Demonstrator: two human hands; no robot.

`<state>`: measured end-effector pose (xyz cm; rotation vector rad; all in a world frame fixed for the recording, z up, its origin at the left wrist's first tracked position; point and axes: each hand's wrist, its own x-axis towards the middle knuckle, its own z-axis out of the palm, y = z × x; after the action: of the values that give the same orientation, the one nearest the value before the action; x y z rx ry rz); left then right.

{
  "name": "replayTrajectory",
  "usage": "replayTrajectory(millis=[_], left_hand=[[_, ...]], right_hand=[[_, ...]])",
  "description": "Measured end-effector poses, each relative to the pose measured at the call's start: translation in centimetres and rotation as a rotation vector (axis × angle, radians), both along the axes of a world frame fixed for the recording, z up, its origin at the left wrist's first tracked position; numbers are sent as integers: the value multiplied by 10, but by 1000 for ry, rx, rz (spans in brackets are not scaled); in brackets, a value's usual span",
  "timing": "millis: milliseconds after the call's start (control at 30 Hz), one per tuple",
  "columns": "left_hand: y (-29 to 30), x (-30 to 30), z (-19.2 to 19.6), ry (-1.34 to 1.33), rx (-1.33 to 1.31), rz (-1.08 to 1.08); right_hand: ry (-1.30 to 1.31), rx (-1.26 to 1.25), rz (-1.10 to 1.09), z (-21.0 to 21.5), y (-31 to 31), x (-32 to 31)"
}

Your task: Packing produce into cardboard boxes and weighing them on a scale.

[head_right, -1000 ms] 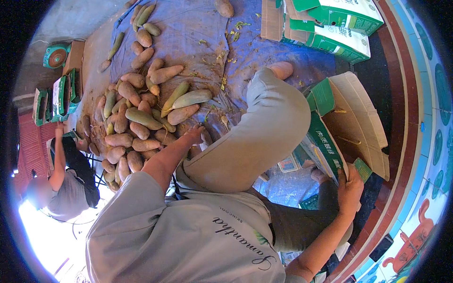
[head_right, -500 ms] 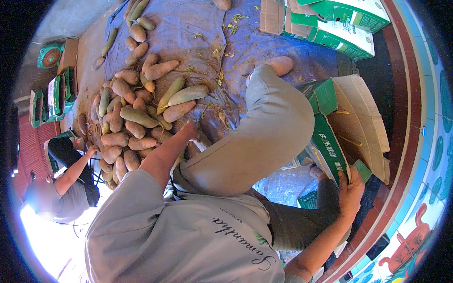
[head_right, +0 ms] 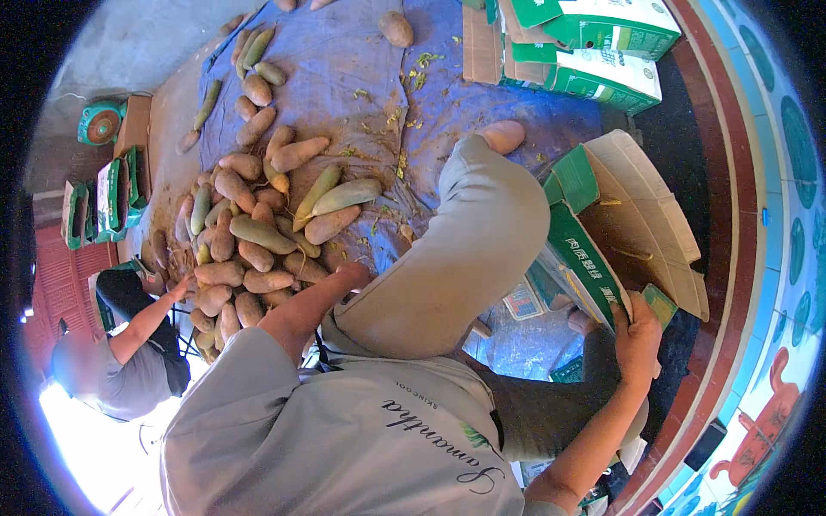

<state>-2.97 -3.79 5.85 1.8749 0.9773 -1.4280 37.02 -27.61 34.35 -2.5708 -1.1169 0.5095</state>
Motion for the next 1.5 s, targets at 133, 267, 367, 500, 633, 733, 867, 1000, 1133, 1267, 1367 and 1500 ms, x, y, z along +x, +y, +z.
replayTrajectory(millis=[133, 267, 367, 500, 633, 733, 867, 1000, 1133, 1267, 1367, 1500], left_hand=[[16, 14, 32, -33, 117, -53], [54, 9, 52, -199, 253, 37], [83, 17, 97, -319, 462, 200], [122, 36, 151, -740, 818, 349], [122, 95, 239, -1029, 975, 543], [99, 134, 293, -1366, 672, 622], [59, 194, 329, -1440, 450, 379], [12, 252, 330, -1446, 519, 60], [-29, 291, 322, -1339, 442, -59], [-57, 313, 291, -1370, 373, -69], [-60, 310, 283, -1536, 348, -47], [-35, 276, 301, -2054, 492, -12]], right_hand=[[-44, 0, 27, -3, -4, -1], [-61, 2, 55, -1, -7, -4], [-97, 13, 83, 2, -5, -7], [-103, 30, 99, 1, -7, -10], [-110, 22, 85, 3, -10, -13], [-129, 40, 109, 0, -13, -13], [-172, 48, 142, -2, -17, -13], [-217, 35, 166, -5, -19, -13], [-192, 51, 187, -7, -19, -13], [-185, 35, 191, -7, -18, -13], [-194, 54, 181, -11, -19, -11], [-212, 14, 144, -6, -16, -12]])
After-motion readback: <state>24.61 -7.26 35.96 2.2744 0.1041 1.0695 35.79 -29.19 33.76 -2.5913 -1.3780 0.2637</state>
